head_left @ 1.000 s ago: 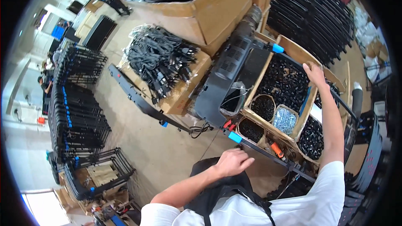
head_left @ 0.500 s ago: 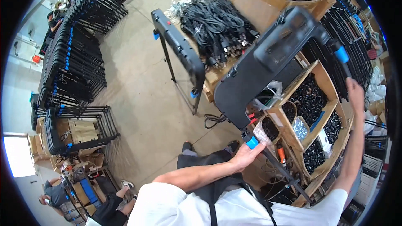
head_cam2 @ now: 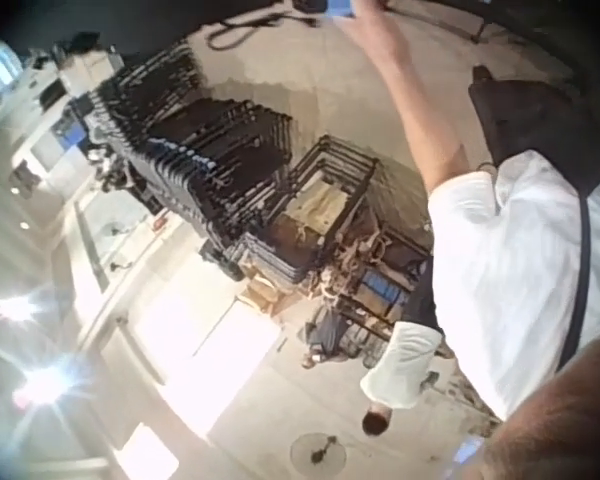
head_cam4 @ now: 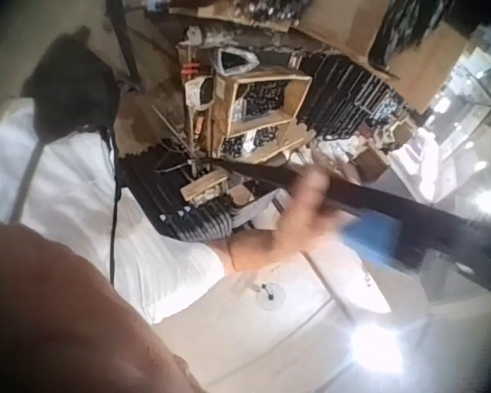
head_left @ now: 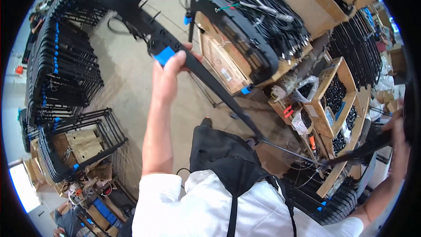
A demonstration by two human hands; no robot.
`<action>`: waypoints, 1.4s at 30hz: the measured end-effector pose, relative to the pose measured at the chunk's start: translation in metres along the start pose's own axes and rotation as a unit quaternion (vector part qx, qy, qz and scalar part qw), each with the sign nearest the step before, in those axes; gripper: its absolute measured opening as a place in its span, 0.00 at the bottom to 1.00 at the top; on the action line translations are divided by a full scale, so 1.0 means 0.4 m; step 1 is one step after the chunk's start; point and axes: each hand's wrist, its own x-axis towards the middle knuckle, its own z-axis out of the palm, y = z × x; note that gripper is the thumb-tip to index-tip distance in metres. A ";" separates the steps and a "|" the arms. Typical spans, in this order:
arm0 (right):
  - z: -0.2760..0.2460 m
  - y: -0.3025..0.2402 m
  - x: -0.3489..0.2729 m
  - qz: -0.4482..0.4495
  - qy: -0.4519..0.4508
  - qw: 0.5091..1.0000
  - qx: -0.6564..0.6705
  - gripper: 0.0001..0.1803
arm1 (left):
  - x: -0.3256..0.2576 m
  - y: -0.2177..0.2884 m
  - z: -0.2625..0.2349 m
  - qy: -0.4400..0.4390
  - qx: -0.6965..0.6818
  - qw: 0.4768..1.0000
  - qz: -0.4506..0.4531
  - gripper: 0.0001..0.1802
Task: Assembling plastic covers and wire harnesses onto metal frames using an electric screwdriver and pliers.
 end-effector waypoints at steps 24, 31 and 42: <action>1.607 -0.340 -0.356 0.093 -0.104 0.889 0.436 0.20 | 0.659 -0.599 -0.466 0.073 0.250 0.954 -0.148 0.23; 1.519 -0.369 -0.268 0.200 -0.380 0.901 0.062 0.22 | 0.710 -0.663 -0.425 0.091 0.273 0.956 -0.061 0.18; 1.296 -0.135 -0.675 0.430 -0.344 0.807 0.212 0.19 | 0.129 -1.097 -0.573 -0.227 0.433 0.825 -0.283 0.24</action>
